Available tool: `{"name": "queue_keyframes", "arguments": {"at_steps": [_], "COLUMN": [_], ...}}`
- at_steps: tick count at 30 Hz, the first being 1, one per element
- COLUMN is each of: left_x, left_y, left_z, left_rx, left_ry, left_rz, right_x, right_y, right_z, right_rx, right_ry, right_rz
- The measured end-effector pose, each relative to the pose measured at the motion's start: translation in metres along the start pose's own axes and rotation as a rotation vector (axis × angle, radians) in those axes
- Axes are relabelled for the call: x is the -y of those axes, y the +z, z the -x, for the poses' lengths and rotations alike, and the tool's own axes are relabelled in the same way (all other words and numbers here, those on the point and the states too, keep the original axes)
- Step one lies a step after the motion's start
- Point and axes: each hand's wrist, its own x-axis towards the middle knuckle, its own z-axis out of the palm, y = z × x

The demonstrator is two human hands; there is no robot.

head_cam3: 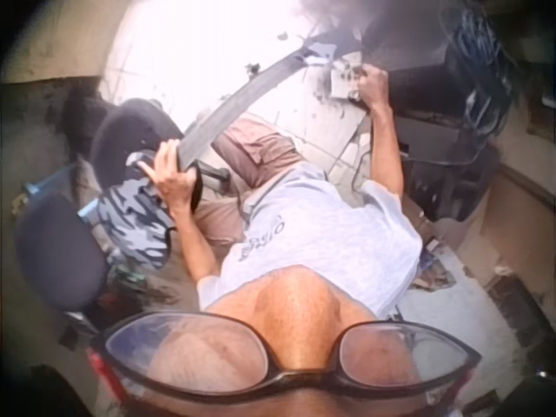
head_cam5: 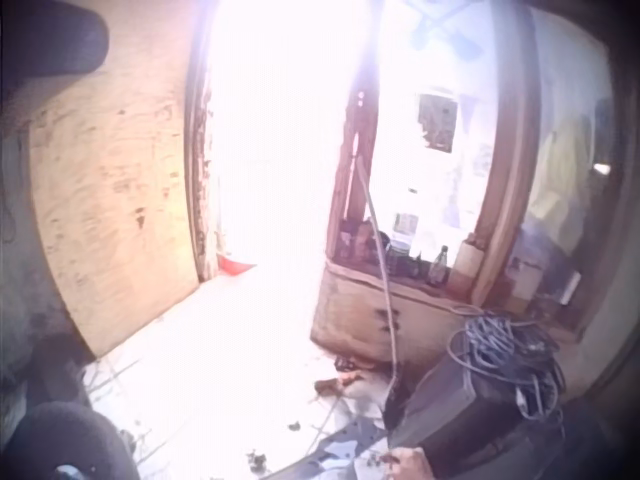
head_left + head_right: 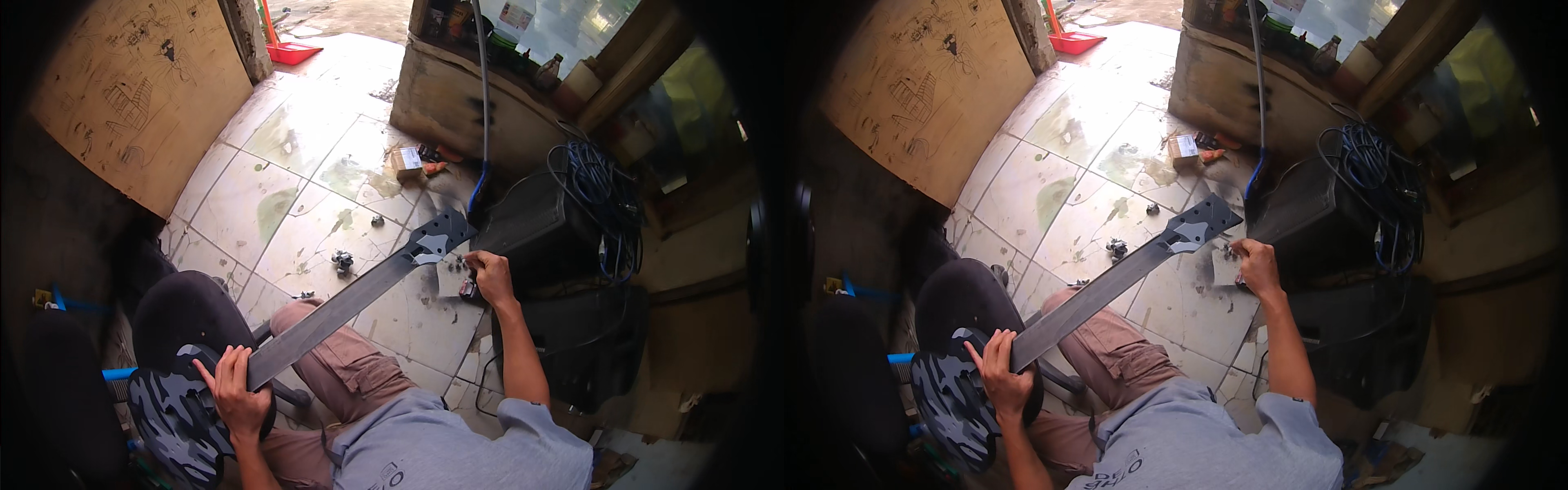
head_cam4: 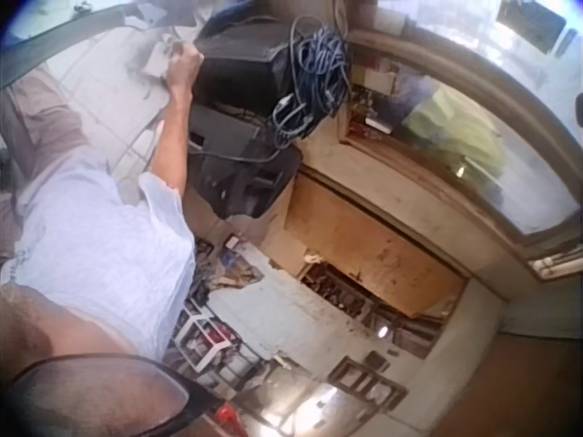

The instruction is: The person cleans a guitar body with a cloth, then picks up a small piece from the floor and attaches it to the headstock of the guitar neck.

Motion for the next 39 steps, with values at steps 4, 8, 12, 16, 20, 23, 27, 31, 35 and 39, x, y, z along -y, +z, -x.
{"name": "queue_keyframes", "arguments": {"at_steps": [4,8,12,16,20,23,27,31,35,39], "left_x": [0.001,0.001,0.002,0.004,0.002,0.003,0.002,0.001,0.003,0.003], "left_y": [-0.001,0.000,0.001,0.001,0.001,0.000,0.000,0.001,0.001,-0.001], "left_z": [0.000,-0.001,-0.001,0.002,0.001,0.001,-0.001,-0.001,0.001,0.003], "left_rx": [-0.015,-0.032,-0.021,-0.030,-0.025,-0.030,-0.038,-0.038,-0.038,-0.038], "left_ry": [-0.008,-0.002,0.007,-0.003,0.001,0.002,0.002,-0.003,-0.009,-0.016], "left_rz": [0.002,0.011,-0.001,-0.004,-0.003,0.000,0.010,0.008,0.002,-0.012], "right_x": [0.028,0.026,0.002,0.070,0.125,0.139,0.138,0.139,0.144,0.143], "right_y": [-0.006,-0.014,-0.017,-0.030,-0.042,-0.026,-0.006,-0.003,-0.015,-0.020], "right_z": [-0.005,-0.011,-0.010,-0.015,-0.034,-0.062,-0.095,-0.104,-0.094,-0.064], "right_rx": [0.057,0.042,-0.080,-0.093,-0.103,0.145,0.489,0.586,0.439,0.500], "right_ry": [0.181,0.002,-0.192,0.097,-0.378,-0.663,-0.655,-0.505,-0.531,-0.469], "right_rz": [0.070,0.288,0.362,0.323,0.143,0.153,0.102,0.166,0.117,-0.021]}}
